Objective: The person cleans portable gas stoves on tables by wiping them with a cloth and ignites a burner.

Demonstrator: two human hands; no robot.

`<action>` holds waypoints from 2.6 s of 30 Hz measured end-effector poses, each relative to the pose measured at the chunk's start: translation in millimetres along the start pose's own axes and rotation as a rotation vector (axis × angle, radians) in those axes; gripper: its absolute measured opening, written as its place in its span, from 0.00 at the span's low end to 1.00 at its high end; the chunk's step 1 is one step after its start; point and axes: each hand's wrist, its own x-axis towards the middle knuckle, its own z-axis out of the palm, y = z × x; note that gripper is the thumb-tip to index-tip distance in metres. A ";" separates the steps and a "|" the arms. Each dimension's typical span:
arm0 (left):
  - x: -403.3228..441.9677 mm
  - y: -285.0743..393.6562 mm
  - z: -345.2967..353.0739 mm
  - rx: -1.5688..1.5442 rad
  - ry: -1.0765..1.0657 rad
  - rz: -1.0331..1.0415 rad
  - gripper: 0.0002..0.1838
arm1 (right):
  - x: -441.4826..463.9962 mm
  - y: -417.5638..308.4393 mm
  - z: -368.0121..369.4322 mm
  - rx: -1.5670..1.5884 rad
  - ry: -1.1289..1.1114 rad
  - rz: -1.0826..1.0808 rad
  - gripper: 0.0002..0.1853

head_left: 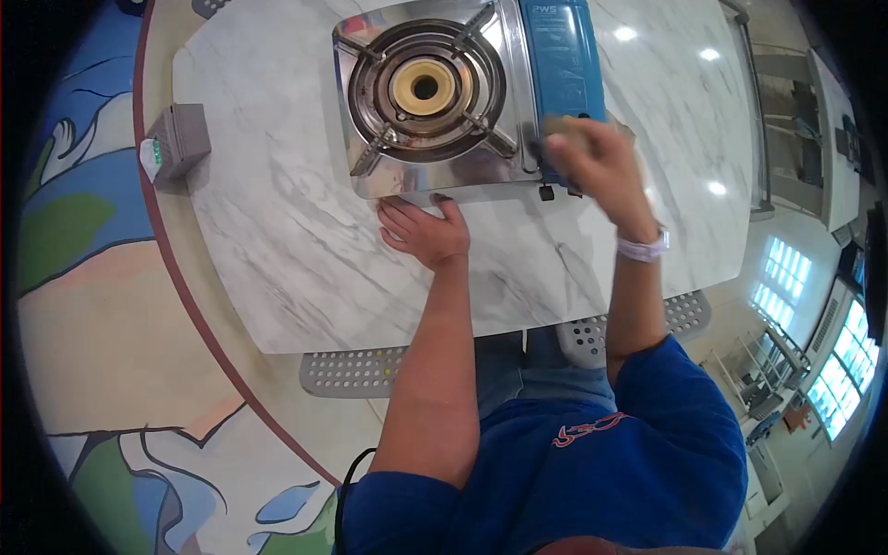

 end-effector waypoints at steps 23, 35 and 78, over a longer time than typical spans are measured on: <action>-2.0 -0.3 2.4 0.062 -0.009 0.034 0.43 | 2.1 35.3 77.6 -0.315 0.265 -0.425 0.08; 0.1 2.2 -1.9 0.041 -0.024 0.005 0.44 | 4.5 39.7 76.3 -0.195 0.316 -0.441 0.06; -1.5 -5.3 9.9 -0.006 0.083 0.035 0.45 | -51.2 36.4 12.8 0.025 0.554 -0.520 0.07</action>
